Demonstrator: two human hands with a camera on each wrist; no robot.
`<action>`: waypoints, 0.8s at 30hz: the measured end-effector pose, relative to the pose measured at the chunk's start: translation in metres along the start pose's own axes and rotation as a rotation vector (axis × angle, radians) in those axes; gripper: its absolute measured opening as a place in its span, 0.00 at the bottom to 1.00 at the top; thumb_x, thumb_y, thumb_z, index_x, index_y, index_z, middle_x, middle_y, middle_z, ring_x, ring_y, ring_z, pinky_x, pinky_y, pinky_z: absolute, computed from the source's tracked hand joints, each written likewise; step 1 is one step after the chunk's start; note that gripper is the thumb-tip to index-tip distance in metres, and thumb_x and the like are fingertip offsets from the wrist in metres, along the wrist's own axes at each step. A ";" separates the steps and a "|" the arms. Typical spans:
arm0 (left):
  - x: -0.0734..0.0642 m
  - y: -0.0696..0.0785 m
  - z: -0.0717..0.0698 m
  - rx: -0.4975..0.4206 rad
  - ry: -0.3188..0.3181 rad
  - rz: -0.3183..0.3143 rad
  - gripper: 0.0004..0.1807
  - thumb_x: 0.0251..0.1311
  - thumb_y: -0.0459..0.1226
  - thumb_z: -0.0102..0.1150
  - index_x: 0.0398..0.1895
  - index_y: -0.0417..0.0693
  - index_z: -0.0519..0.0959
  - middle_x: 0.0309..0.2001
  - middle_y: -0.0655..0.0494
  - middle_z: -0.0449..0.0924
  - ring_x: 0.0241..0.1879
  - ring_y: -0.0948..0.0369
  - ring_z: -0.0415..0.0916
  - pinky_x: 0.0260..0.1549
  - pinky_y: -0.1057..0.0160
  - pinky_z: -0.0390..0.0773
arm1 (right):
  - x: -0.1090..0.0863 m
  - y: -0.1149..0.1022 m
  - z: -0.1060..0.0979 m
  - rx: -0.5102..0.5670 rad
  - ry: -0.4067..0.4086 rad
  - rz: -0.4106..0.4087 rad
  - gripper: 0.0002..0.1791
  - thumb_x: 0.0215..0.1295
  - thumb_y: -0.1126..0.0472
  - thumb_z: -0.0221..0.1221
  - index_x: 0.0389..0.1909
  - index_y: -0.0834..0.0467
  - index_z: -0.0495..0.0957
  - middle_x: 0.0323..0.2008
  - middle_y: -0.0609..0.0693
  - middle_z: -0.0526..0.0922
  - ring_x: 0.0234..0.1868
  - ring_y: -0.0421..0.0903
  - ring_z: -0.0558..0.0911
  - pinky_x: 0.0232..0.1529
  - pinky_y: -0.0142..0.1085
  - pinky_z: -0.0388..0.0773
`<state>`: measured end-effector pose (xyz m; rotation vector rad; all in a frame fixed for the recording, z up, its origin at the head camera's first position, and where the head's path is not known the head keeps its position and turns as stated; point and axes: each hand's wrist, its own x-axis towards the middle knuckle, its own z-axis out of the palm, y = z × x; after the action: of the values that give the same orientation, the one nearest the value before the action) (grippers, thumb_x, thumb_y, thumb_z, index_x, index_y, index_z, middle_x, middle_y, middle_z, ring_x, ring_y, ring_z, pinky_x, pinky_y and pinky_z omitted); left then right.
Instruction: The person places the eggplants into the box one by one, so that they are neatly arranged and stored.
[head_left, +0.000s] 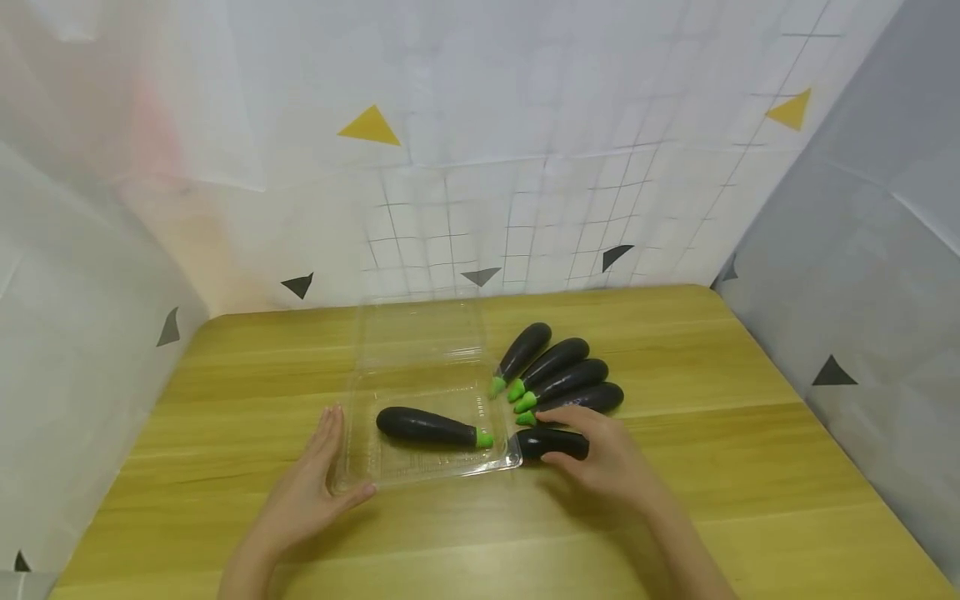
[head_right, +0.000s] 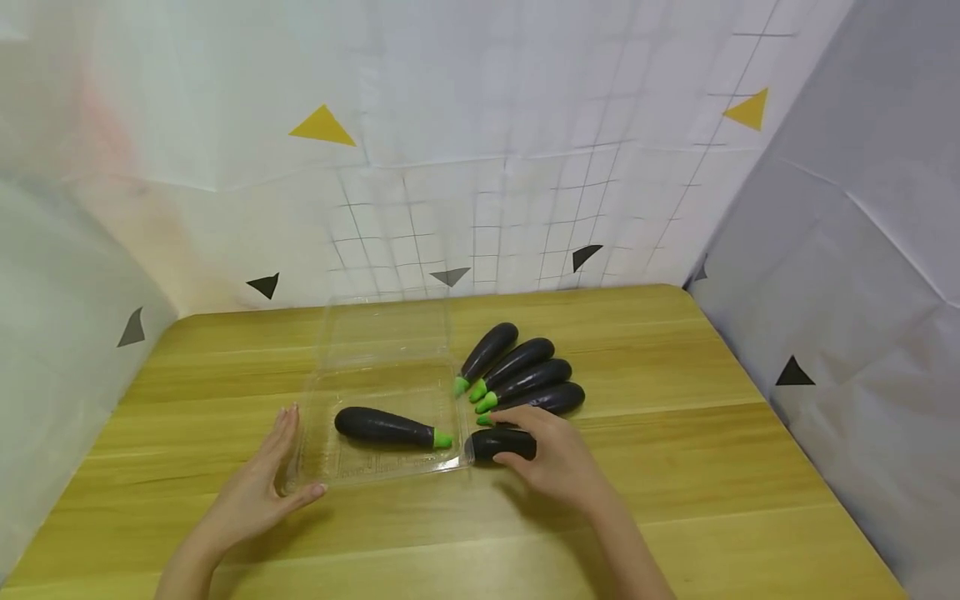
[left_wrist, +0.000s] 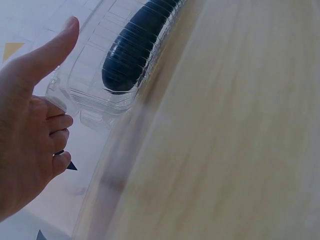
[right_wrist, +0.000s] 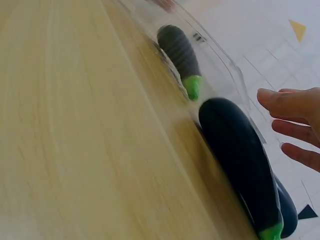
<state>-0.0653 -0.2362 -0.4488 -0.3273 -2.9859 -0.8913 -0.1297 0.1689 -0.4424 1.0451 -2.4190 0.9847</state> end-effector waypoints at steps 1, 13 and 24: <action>0.000 0.000 0.000 -0.001 0.001 0.001 0.62 0.52 0.62 0.63 0.77 0.46 0.36 0.76 0.47 0.32 0.73 0.41 0.40 0.62 0.33 0.54 | -0.001 0.002 -0.001 -0.004 0.006 0.000 0.29 0.42 0.63 0.76 0.49 0.57 0.81 0.47 0.43 0.83 0.48 0.44 0.81 0.54 0.30 0.73; 0.000 0.000 0.000 -0.013 0.001 -0.006 0.61 0.52 0.62 0.63 0.77 0.47 0.36 0.77 0.49 0.32 0.73 0.41 0.40 0.61 0.32 0.54 | -0.012 0.012 -0.011 -0.012 0.026 0.026 0.27 0.40 0.64 0.77 0.47 0.56 0.81 0.46 0.42 0.83 0.47 0.44 0.82 0.53 0.21 0.70; 0.000 0.000 0.000 -0.013 0.003 0.000 0.62 0.52 0.61 0.64 0.77 0.45 0.37 0.76 0.47 0.33 0.73 0.42 0.39 0.62 0.33 0.53 | -0.023 0.023 -0.003 -0.141 -0.069 0.129 0.24 0.44 0.59 0.76 0.46 0.54 0.82 0.44 0.44 0.84 0.44 0.43 0.83 0.45 0.39 0.80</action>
<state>-0.0652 -0.2362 -0.4483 -0.3263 -2.9785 -0.9102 -0.1307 0.1939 -0.4634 0.8981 -2.5978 0.8160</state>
